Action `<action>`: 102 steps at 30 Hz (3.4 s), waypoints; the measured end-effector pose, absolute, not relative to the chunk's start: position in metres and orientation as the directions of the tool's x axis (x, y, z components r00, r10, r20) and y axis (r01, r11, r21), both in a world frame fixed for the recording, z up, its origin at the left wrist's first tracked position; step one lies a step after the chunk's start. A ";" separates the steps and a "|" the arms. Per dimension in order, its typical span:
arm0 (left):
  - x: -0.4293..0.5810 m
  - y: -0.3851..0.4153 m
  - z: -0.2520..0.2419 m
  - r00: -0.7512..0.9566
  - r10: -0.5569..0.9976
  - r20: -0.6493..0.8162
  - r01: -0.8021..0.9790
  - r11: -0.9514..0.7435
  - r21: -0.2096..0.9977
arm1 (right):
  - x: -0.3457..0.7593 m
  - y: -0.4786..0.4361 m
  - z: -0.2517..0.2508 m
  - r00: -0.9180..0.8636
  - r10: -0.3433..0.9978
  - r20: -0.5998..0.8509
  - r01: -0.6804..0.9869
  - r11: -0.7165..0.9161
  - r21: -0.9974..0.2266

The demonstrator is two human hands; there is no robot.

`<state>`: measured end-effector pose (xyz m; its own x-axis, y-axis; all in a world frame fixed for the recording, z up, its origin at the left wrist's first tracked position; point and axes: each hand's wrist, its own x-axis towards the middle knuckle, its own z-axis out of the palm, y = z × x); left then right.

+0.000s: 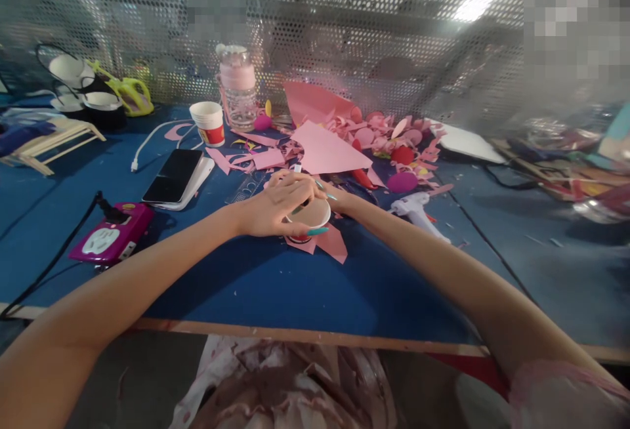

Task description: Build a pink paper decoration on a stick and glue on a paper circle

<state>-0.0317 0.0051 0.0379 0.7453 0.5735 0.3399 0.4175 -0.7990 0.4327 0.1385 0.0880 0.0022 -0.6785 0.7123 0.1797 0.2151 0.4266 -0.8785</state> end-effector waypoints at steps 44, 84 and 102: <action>-0.033 0.007 0.039 0.760 0.589 0.276 0.466 -0.789 0.401 | 0.163 0.055 0.001 -0.546 0.826 0.137 0.191 0.282 -0.940; -0.032 0.005 0.036 0.758 0.588 0.281 0.472 -0.793 0.386 | 0.192 -0.033 -0.001 -0.188 0.977 0.100 0.153 0.130 -0.980; -0.031 0.004 0.038 0.752 0.592 0.289 0.471 -0.790 0.393 | 0.194 -0.047 -0.001 -0.220 0.968 0.125 0.239 0.177 -0.955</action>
<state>-0.0310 0.0038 0.0379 0.7520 0.5924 0.2891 0.4713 -0.7898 0.3926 0.1943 -0.0469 -0.0007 -0.2199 0.9675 0.1247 0.2385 0.1773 -0.9548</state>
